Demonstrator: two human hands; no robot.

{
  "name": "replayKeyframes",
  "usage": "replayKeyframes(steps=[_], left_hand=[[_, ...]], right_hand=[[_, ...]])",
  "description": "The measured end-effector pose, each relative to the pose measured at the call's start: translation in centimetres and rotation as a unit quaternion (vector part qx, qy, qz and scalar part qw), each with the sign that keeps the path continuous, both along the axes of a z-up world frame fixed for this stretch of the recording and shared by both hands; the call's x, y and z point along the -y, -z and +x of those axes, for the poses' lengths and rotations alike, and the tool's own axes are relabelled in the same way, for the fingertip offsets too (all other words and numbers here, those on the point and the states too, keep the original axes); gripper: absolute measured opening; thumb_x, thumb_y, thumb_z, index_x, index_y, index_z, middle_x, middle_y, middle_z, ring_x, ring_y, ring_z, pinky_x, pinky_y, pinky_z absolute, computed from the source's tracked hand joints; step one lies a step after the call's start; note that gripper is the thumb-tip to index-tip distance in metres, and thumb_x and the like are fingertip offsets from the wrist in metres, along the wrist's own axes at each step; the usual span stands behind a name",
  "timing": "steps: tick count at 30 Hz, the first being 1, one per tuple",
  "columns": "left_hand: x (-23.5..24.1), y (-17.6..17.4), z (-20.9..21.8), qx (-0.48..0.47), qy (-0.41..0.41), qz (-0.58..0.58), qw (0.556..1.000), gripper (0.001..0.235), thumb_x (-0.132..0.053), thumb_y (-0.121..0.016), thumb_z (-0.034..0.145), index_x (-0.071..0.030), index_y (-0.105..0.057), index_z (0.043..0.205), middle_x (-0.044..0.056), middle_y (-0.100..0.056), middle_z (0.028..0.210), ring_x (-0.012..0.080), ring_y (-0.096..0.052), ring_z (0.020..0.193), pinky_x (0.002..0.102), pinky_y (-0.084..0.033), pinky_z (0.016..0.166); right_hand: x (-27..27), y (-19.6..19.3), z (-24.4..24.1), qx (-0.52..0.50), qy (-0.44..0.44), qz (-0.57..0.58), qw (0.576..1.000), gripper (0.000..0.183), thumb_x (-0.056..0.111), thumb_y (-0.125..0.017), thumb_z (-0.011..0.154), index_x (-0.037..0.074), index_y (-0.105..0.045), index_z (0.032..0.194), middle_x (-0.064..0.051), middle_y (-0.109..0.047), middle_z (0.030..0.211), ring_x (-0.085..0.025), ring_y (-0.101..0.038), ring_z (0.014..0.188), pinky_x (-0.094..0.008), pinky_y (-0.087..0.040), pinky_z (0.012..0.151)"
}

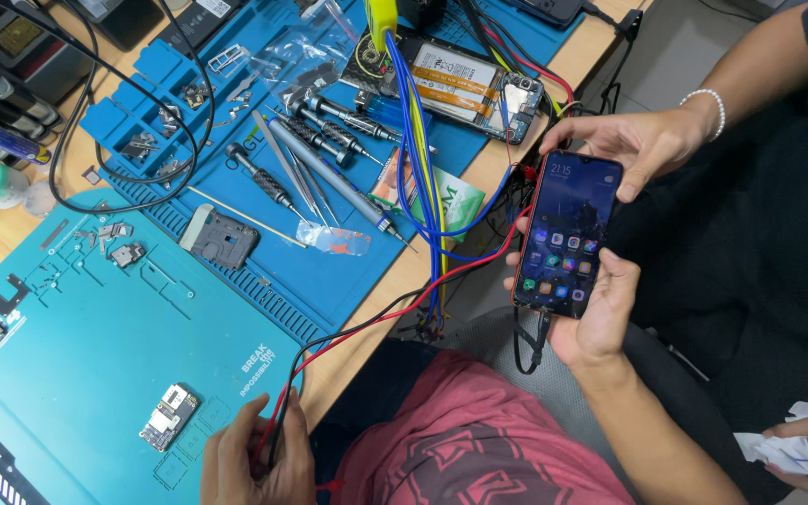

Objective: The person holds a smartphone connected to wires, then places it down and uses a soldering iron to work on a small circuit board on a blue mat. The person also uses tweezers to manipulate components on the board.

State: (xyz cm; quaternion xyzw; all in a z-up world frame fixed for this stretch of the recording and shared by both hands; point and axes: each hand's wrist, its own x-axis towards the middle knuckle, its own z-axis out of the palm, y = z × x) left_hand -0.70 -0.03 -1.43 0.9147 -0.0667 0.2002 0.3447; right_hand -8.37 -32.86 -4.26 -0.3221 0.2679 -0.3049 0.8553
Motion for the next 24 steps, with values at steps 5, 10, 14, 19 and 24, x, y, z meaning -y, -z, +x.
replayKeyframes(steps=[5, 10, 14, 19, 24], left_hand=[[0.1, -0.2, -0.1, -0.003, 0.001, 0.001, 1.0, 0.029, -0.008, -0.1, 0.091, -0.002, -0.082, 0.112, 0.015, -0.067, 0.084, 0.0195, -0.06, 0.068, 0.029, -0.049, 0.06], [-0.1, 0.6, 0.0, 0.012, 0.002, -0.014, 1.0, 0.029, -0.008, -0.1, 0.09, -0.003, -0.082, 0.113, 0.014, -0.066, 0.084, 0.0192, -0.06, 0.069, 0.029, -0.05, 0.06], [-0.3, 0.0, -0.5, -0.014, 0.003, 0.005, 1.0, 0.03, -0.009, -0.1, 0.09, -0.002, -0.083, 0.114, 0.017, -0.07, 0.09, 0.0206, -0.065, 0.073, 0.03, -0.052, 0.064], [-0.8, 0.3, -0.9, -0.031, -0.007, -0.032, 0.999, 0.031, -0.007, -0.099, 0.088, -0.003, -0.082, 0.113, 0.02, -0.071, 0.097, 0.0211, -0.067, 0.075, 0.029, -0.053, 0.064], [-1.0, 0.1, -0.8, -0.025, 0.011, -0.007, 1.0, 0.032, -0.01, -0.099, 0.087, -0.004, -0.083, 0.114, 0.018, -0.072, 0.095, 0.0226, -0.07, 0.077, 0.032, -0.054, 0.066]], right_hand=[[0.0, 0.0, -0.2, -0.001, -0.008, 0.006, 1.0, 0.082, 0.049, -0.053, 0.092, -0.004, -0.06, 0.154, -0.025, -0.073, 0.142, -0.039, -0.077, 0.101, -0.051, -0.065, 0.077], [-0.2, 0.2, -0.4, -0.012, 0.001, -0.01, 1.0, 0.079, 0.048, -0.053, 0.092, -0.002, -0.062, 0.152, -0.025, -0.074, 0.141, -0.039, -0.078, 0.1, -0.05, -0.065, 0.075], [-0.4, -0.1, -0.6, -0.022, -0.003, -0.02, 1.0, 0.081, 0.05, -0.051, 0.092, -0.003, -0.061, 0.152, -0.025, -0.074, 0.141, -0.037, -0.078, 0.1, -0.049, -0.065, 0.074], [0.2, 0.3, -1.0, -0.003, -0.026, 0.008, 1.0, 0.086, 0.049, -0.056, 0.089, -0.005, -0.057, 0.157, -0.026, -0.071, 0.146, -0.042, -0.076, 0.11, -0.054, -0.065, 0.083], [0.4, -0.1, -1.5, -0.017, -0.048, 0.064, 0.997, 0.083, 0.031, -0.057, 0.086, -0.008, -0.052, 0.159, -0.029, -0.065, 0.151, -0.046, -0.067, 0.13, -0.061, -0.056, 0.104]])
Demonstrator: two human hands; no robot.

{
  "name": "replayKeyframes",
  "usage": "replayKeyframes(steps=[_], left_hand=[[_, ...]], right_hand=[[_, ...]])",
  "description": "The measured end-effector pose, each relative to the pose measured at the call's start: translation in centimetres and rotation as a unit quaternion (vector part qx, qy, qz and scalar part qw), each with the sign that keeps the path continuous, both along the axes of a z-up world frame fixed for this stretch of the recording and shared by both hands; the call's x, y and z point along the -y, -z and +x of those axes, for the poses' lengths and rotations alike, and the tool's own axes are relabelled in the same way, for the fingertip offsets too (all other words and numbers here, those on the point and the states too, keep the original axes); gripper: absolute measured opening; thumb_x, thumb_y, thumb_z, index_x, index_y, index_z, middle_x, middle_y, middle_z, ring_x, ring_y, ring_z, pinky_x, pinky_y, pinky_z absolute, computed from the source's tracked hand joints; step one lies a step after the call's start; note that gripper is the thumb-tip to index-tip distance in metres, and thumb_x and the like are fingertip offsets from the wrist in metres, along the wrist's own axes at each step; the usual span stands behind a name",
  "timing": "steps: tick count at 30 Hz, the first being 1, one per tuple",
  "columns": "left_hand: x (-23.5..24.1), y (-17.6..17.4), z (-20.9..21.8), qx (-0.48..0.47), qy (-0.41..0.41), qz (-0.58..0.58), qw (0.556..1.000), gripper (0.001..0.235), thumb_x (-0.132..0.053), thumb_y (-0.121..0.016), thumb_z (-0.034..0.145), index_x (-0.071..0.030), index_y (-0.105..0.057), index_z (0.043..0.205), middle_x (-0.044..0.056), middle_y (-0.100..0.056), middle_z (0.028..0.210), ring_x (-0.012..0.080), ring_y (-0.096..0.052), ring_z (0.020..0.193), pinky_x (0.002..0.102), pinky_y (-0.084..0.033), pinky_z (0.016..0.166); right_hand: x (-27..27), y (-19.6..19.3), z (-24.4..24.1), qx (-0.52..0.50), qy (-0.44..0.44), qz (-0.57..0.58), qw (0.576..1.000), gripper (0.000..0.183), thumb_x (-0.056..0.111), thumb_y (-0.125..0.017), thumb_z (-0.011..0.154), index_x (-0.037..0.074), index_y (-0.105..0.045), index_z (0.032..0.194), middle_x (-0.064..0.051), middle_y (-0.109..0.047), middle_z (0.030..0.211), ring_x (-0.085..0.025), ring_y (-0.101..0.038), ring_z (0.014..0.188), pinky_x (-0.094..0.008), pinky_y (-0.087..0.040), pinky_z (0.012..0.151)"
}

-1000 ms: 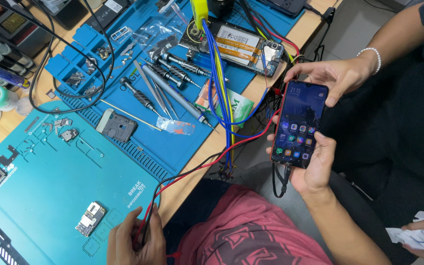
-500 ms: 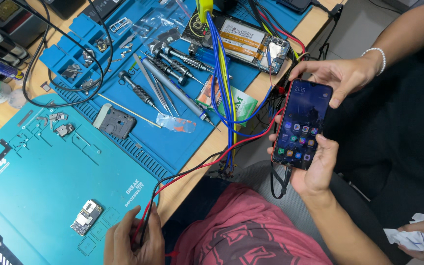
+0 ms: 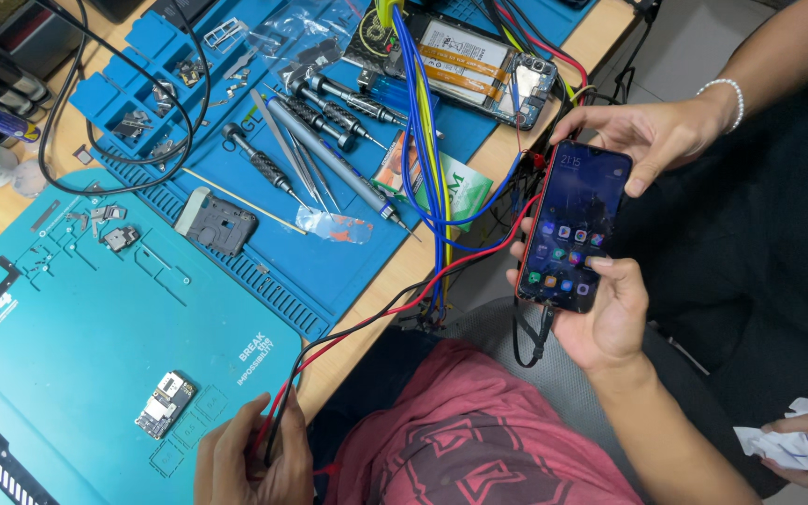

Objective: The person holds a smartphone connected to wires, then places it down and uses a soldering iron to work on a small circuit board on a blue mat. The person also uses tweezers to manipulate components on the board.

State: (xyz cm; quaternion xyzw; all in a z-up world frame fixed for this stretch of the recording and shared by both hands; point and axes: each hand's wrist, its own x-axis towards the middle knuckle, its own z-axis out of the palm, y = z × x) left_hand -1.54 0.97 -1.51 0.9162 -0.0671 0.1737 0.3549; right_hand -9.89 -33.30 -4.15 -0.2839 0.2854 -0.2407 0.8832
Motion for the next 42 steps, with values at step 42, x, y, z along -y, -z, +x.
replayKeyframes(steps=[42], left_hand=[[0.9, -1.3, 0.5, 0.089, 0.02, 0.013, 0.996, 0.017, -0.009, -0.097, 0.092, -0.01, -0.082, 0.101, 0.008, -0.075, 0.089, 0.0147, -0.069, 0.067, 0.028, -0.054, 0.059]], right_hand=[[1.8, 1.1, -1.7, -0.032, -0.041, -0.186, 0.981, 0.072, 0.006, -0.074, 0.089, 0.006, -0.048, 0.157, -0.031, -0.069, 0.141, -0.047, -0.075, 0.113, -0.06, -0.065, 0.089]])
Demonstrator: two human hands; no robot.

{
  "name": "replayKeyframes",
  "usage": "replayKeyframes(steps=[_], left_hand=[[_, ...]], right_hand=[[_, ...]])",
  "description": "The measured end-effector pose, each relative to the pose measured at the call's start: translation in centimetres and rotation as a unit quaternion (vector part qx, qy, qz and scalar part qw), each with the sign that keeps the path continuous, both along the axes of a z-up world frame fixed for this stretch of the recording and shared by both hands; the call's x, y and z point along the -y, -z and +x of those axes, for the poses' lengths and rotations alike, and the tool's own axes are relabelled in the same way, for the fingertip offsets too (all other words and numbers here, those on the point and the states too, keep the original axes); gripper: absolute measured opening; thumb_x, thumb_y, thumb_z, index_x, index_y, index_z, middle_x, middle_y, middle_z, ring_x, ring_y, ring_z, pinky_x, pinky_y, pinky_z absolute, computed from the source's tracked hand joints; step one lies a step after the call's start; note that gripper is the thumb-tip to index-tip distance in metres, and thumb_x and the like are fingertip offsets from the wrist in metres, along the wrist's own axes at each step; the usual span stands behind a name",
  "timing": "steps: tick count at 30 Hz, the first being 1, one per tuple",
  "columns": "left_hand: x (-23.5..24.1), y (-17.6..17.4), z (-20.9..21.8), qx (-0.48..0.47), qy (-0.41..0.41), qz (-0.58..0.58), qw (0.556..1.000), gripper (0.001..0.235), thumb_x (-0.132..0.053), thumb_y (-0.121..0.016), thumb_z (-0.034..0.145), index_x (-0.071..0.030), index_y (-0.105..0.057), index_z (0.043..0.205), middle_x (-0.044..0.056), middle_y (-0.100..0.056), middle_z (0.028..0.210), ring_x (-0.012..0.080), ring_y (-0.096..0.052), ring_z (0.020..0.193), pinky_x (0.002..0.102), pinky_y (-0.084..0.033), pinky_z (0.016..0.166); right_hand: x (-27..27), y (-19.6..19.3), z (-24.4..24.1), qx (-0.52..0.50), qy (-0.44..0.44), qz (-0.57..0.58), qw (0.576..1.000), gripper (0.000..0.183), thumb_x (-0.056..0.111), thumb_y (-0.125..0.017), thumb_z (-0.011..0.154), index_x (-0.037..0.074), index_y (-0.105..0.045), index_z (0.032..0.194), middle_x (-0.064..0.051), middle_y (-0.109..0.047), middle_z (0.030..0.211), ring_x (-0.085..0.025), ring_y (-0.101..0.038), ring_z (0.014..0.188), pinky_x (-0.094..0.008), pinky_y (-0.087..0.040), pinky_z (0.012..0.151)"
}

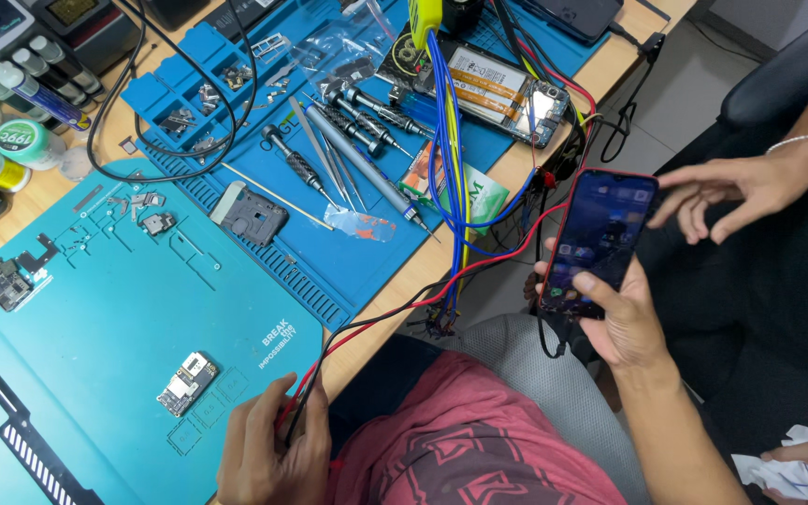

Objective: The person holds a smartphone connected to wires, then places it down and uses a soldering iron to work on a small circuit board on a blue mat. The person also uses tweezers to manipulate components on the board.

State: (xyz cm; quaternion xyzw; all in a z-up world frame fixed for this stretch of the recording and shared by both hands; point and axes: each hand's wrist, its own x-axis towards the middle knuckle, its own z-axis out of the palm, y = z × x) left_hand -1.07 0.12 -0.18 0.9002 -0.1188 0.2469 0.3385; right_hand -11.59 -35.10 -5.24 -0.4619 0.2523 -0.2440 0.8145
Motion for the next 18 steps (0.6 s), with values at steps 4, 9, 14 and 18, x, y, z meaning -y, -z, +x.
replayKeyframes(steps=[4, 9, 14, 18], left_hand=[[-0.1, 0.7, 0.0, 0.002, 0.001, -0.004, 1.0, 0.018, -0.01, -0.097, 0.092, -0.011, -0.083, 0.104, 0.008, -0.075, 0.091, 0.0157, -0.069, 0.07, 0.029, -0.055, 0.061], [-0.2, 1.2, 0.1, -0.014, 0.003, -0.033, 0.999, 0.024, -0.007, -0.098, 0.09, -0.009, -0.082, 0.107, 0.011, -0.074, 0.088, 0.0166, -0.068, 0.071, 0.029, -0.054, 0.063], [0.1, 1.7, 0.2, -0.022, -0.011, -0.034, 0.999, 0.023, -0.01, -0.097, 0.09, -0.012, -0.082, 0.107, 0.009, -0.073, 0.089, 0.0144, -0.067, 0.069, 0.028, -0.053, 0.063], [0.4, 1.1, 0.9, 0.059, 0.025, -0.054, 0.996, 0.016, -0.006, -0.093, 0.092, -0.007, -0.08, 0.1, 0.009, -0.071, 0.084, 0.017, -0.062, 0.062, 0.03, -0.051, 0.06]], right_hand=[[-0.2, -2.9, 0.1, 0.007, 0.011, 0.011, 1.0, 0.07, 0.02, -0.063, 0.094, 0.003, -0.047, 0.16, -0.035, -0.066, 0.141, -0.053, -0.072, 0.113, -0.064, -0.062, 0.091], [-0.7, -4.4, 0.4, -0.003, 0.037, 0.011, 0.999, 0.068, 0.007, -0.057, 0.095, 0.008, -0.044, 0.162, -0.036, -0.064, 0.144, -0.055, -0.069, 0.119, -0.064, -0.06, 0.098], [0.3, -3.4, 0.8, 0.029, 0.024, 0.007, 0.999, 0.066, 0.011, -0.059, 0.097, 0.005, -0.046, 0.161, -0.035, -0.064, 0.144, -0.055, -0.07, 0.122, -0.061, -0.061, 0.096], [1.4, -2.6, 1.1, 0.052, 0.025, 0.008, 0.998, 0.071, 0.024, -0.068, 0.092, 0.004, -0.052, 0.159, -0.027, -0.068, 0.142, -0.049, -0.072, 0.123, -0.058, -0.062, 0.094]])
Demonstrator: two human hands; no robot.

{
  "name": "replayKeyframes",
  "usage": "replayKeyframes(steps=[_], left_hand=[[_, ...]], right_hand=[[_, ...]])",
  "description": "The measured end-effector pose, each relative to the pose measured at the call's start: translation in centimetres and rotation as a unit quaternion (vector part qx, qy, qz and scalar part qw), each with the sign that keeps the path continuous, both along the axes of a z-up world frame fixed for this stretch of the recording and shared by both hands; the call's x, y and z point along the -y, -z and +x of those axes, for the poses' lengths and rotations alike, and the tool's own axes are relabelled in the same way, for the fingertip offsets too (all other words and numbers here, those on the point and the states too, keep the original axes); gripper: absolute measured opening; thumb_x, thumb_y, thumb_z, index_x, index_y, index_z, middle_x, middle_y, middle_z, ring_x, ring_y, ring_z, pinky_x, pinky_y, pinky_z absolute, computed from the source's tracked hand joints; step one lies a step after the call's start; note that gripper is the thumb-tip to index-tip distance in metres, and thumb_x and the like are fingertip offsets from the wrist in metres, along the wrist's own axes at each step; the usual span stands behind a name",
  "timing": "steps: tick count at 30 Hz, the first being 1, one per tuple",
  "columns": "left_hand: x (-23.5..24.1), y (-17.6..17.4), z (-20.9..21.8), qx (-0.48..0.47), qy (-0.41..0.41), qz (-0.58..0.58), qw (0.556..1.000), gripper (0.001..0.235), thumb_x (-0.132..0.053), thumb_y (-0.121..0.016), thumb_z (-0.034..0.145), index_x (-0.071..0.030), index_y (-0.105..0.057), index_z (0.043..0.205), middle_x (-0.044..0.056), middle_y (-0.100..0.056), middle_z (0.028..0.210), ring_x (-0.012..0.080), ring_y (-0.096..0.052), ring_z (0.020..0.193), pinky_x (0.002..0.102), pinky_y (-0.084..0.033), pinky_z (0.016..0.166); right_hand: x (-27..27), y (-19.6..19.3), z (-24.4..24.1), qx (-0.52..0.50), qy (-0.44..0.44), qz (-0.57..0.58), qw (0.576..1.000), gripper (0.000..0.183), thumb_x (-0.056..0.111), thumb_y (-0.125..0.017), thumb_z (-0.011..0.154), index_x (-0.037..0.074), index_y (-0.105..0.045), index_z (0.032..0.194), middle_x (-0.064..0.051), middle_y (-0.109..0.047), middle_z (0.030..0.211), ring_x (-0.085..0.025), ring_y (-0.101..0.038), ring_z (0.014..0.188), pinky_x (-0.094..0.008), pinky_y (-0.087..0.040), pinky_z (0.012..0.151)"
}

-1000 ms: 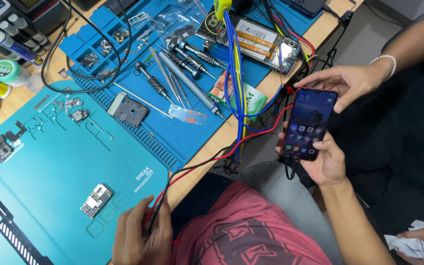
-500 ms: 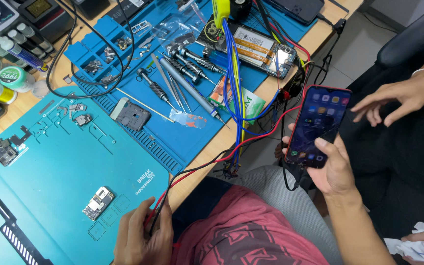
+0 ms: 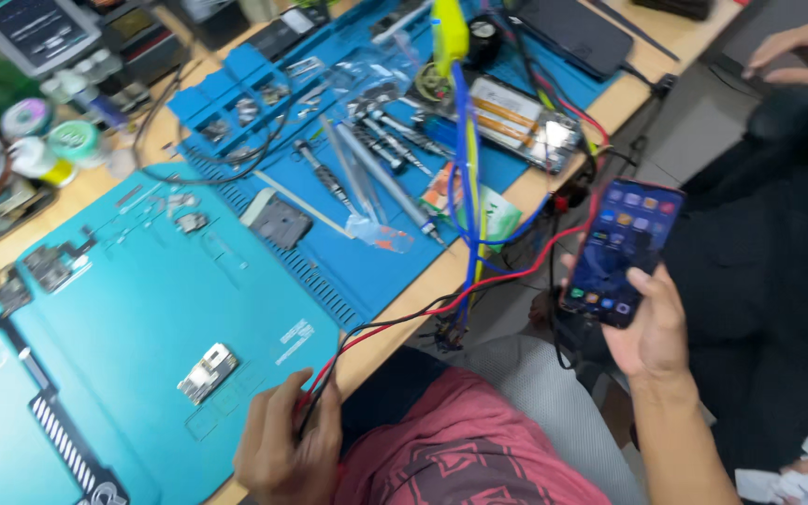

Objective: The person holds a smartphone connected to wires, then places it down and uses a soldering iron to work on a small circuit board on a blue mat. The person also uses tweezers to manipulate components on the board.

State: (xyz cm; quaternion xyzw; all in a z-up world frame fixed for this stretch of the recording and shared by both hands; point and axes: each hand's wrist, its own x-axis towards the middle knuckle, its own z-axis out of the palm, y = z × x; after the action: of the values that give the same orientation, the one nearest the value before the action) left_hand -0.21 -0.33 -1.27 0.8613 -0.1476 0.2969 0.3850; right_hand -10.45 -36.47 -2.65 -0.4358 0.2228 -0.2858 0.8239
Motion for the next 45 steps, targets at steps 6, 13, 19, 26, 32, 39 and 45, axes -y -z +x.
replayKeyframes(steps=[6, 13, 19, 26, 32, 39, 45], left_hand=[[-1.1, -1.5, 0.3, 0.003, 0.072, 0.039, 0.997, 0.019, -0.012, -0.086, 0.098, 0.0, -0.076, 0.109, 0.012, -0.07, 0.087, 0.0261, -0.065, 0.07, 0.04, -0.054, 0.066], [-1.4, -1.2, 0.4, 0.013, 0.066, 0.037, 0.997, 0.015, -0.01, -0.084, 0.099, -0.003, -0.077, 0.11, 0.01, -0.067, 0.083, 0.0275, -0.062, 0.067, 0.042, -0.05, 0.061], [-1.6, -1.0, 0.5, 0.022, 0.085, 0.035, 0.996, 0.017, -0.013, -0.085, 0.1, -0.002, -0.077, 0.111, 0.01, -0.068, 0.085, 0.0269, -0.063, 0.069, 0.042, -0.05, 0.06], [-1.8, -0.8, 0.5, 0.027, 0.086, 0.043, 0.995, 0.015, -0.013, -0.084, 0.101, -0.003, -0.077, 0.11, 0.008, -0.065, 0.083, 0.0257, -0.062, 0.069, 0.041, -0.05, 0.061], [-1.8, -1.0, 0.6, 0.037, 0.091, 0.04, 0.994, 0.015, -0.012, -0.085, 0.101, -0.003, -0.077, 0.111, 0.008, -0.065, 0.083, 0.0256, -0.061, 0.069, 0.042, -0.05, 0.06], [-2.0, -0.8, 0.4, 0.029, 0.095, 0.028, 0.995, 0.018, -0.011, -0.087, 0.098, -0.004, -0.076, 0.111, 0.008, -0.065, 0.084, 0.0253, -0.06, 0.068, 0.041, -0.05, 0.059], [-2.1, -0.8, 0.4, 0.035, 0.098, 0.032, 0.994, 0.016, -0.014, -0.085, 0.101, -0.005, -0.075, 0.11, 0.008, -0.065, 0.083, 0.0248, -0.059, 0.068, 0.041, -0.049, 0.059]], right_hand=[[0.5, -0.8, 0.3, -0.003, 0.002, -0.023, 1.0, 0.076, 0.031, -0.063, 0.091, 0.016, -0.053, 0.165, -0.021, -0.066, 0.15, -0.04, -0.068, 0.134, -0.048, -0.057, 0.114], [-0.1, -2.5, 1.2, 0.002, -0.039, -0.026, 0.999, 0.078, 0.025, -0.062, 0.091, 0.016, -0.057, 0.168, -0.014, -0.071, 0.152, -0.032, -0.071, 0.138, -0.047, -0.061, 0.103], [1.5, -1.5, 1.7, -0.019, -0.029, -0.078, 0.996, 0.073, 0.017, -0.065, 0.092, 0.016, -0.057, 0.165, -0.012, -0.072, 0.142, -0.031, -0.076, 0.124, -0.047, -0.066, 0.109], [6.2, -1.8, 0.7, -0.082, 0.016, -0.172, 0.982, 0.052, 0.028, -0.069, 0.103, 0.02, -0.062, 0.155, -0.006, -0.076, 0.127, -0.028, -0.081, 0.106, -0.035, -0.065, 0.078], [12.6, -0.6, 1.4, -0.106, 0.113, -0.276, 0.949, 0.035, 0.009, -0.068, 0.106, 0.017, -0.061, 0.14, -0.002, -0.071, 0.117, -0.02, -0.081, 0.098, -0.038, -0.068, 0.08], [16.1, -1.2, 3.0, -0.026, 0.099, -0.177, 0.979, 0.045, 0.024, -0.053, 0.089, 0.014, -0.068, 0.13, -0.013, -0.072, 0.113, -0.04, -0.079, 0.094, -0.047, -0.068, 0.078], [16.9, -0.2, 4.3, -0.018, 0.123, -0.212, 0.969, 0.015, 0.015, -0.05, 0.098, 0.012, -0.063, 0.104, -0.01, -0.068, 0.11, -0.034, -0.078, 0.101, -0.058, -0.079, 0.101]])
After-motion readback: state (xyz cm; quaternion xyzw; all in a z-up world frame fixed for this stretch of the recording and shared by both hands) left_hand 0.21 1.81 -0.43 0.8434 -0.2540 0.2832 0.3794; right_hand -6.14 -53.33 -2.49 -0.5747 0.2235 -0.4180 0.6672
